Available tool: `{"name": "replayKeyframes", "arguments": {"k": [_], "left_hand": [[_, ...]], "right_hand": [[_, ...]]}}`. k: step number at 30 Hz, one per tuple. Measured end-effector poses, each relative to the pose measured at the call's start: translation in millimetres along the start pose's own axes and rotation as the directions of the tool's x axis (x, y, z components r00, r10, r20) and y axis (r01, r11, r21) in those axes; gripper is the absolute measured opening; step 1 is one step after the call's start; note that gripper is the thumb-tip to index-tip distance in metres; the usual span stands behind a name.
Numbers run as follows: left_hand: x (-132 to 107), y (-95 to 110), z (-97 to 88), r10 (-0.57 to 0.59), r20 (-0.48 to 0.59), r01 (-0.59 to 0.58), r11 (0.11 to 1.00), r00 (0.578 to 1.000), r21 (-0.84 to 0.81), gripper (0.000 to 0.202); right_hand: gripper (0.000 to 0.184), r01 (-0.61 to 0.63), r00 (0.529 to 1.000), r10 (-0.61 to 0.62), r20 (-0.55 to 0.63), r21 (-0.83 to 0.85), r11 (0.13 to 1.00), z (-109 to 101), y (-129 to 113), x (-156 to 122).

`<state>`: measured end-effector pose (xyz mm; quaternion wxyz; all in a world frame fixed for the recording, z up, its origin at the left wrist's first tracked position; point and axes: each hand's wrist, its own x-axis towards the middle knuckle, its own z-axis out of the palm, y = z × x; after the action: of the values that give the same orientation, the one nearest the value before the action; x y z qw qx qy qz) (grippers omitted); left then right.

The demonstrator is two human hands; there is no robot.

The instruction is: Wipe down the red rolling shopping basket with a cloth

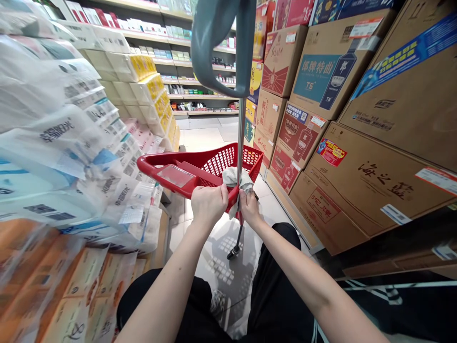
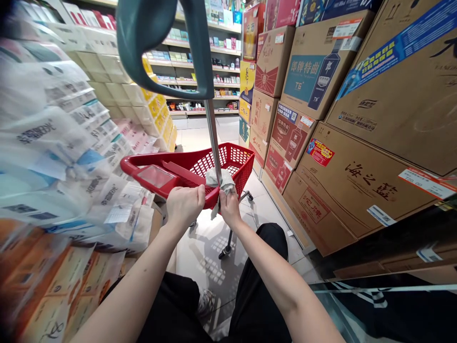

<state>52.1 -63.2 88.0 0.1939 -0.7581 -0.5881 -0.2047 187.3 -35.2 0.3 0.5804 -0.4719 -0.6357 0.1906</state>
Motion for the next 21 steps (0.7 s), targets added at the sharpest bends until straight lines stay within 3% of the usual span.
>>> {"name": "replayKeyframes", "arguments": {"k": [4,7,10,14,17,21], "left_hand": [[1.3,-0.5,-1.8,-0.047,-0.022,0.047,0.999,0.999,-0.004,0.046],[1.9,-2.0,-3.4,-0.060,-0.026,0.060,0.998,0.998,-0.022,0.044],[1.3,-3.4,-5.0,-0.056,-0.012,0.056,0.998,0.998,-0.026,0.044],[0.3,-3.8,-6.4,-0.052,0.003,0.052,0.999,0.999,-0.011,0.043],[0.6,-3.1,-6.6,-0.056,0.008,0.056,0.998,0.998,0.000,0.044],[0.0,-3.4,-7.5,-0.084,0.008,0.084,0.996,0.996,0.034,0.044]], "right_hand": [[0.043,-0.014,1.000,0.013,0.023,0.027,1.000,0.6,-18.5,-23.8],[0.042,0.041,0.998,-0.040,0.039,-0.040,0.998,-2.2,-29.5,-31.8],[0.040,0.128,0.991,-0.122,0.048,-0.142,0.982,-6.7,-29.5,-23.1],[0.034,0.224,0.969,-0.195,0.151,-0.214,0.951,-11.2,-21.2,2.4],[0.034,0.206,0.975,-0.184,0.128,-0.194,0.959,-9.3,-25.1,10.7],[0.034,0.191,0.979,-0.180,0.092,-0.136,0.972,-5.7,-41.2,0.3]]}}
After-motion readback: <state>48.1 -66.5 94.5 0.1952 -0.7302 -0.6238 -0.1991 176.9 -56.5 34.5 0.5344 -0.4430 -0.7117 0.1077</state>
